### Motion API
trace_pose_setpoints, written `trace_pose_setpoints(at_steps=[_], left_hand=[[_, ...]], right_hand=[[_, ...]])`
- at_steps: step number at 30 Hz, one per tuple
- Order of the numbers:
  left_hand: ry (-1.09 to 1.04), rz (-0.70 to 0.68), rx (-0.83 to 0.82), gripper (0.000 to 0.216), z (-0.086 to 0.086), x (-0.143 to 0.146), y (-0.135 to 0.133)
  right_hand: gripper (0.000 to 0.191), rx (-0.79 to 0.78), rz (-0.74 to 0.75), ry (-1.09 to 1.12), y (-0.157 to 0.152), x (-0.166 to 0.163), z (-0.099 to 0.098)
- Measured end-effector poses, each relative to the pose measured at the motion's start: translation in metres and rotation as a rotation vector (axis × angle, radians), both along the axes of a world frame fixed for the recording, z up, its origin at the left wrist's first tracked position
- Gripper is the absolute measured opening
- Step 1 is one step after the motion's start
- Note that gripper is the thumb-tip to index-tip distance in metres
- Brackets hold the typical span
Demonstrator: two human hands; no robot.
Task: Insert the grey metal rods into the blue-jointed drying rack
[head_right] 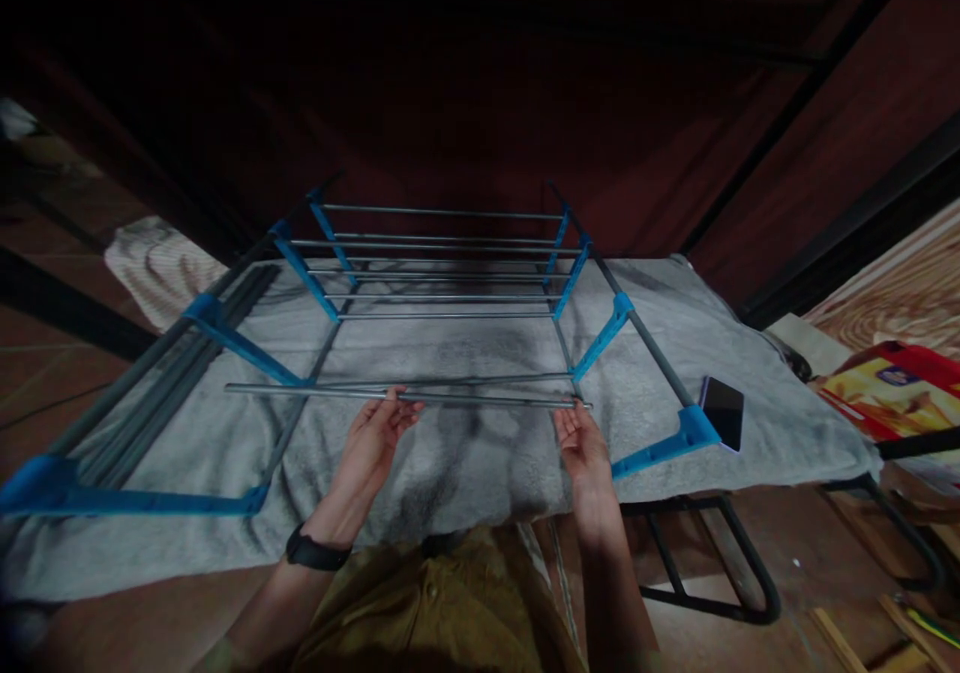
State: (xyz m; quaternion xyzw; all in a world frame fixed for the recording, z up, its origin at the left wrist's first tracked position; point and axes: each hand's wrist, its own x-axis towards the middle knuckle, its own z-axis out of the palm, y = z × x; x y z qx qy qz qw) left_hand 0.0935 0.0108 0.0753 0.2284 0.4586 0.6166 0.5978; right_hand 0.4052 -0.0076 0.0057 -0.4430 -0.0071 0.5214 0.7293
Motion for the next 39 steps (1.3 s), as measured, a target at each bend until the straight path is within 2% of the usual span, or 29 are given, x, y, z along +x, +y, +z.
trace_pose_setpoints(at_steps=[14, 20, 28, 33, 39], left_hand=[[0.012, 0.074, -0.008, 0.043, -0.010, -0.016, 0.009], [0.011, 0.071, -0.011, 0.040, -0.014, -0.013, 0.009], [0.039, 0.065, -0.002, 0.036, -0.017, -0.011, 0.006], [0.017, 0.098, -0.002, 0.038, -0.020, -0.023, 0.008], [-0.015, 0.184, -0.024, 0.043, -0.027, -0.046, 0.014]], right_hand=[[0.008, -0.015, 0.023, -0.011, 0.009, 0.010, 0.000], [0.011, 0.029, 0.091, -0.071, 0.008, -0.007, 0.001], [0.012, 0.021, 0.142, 0.004, 0.007, -0.023, 0.000], [0.010, -0.015, 0.116, -0.013, 0.008, -0.016, -0.004], [0.017, -0.027, 0.112, -0.082, 0.008, -0.001, -0.014]])
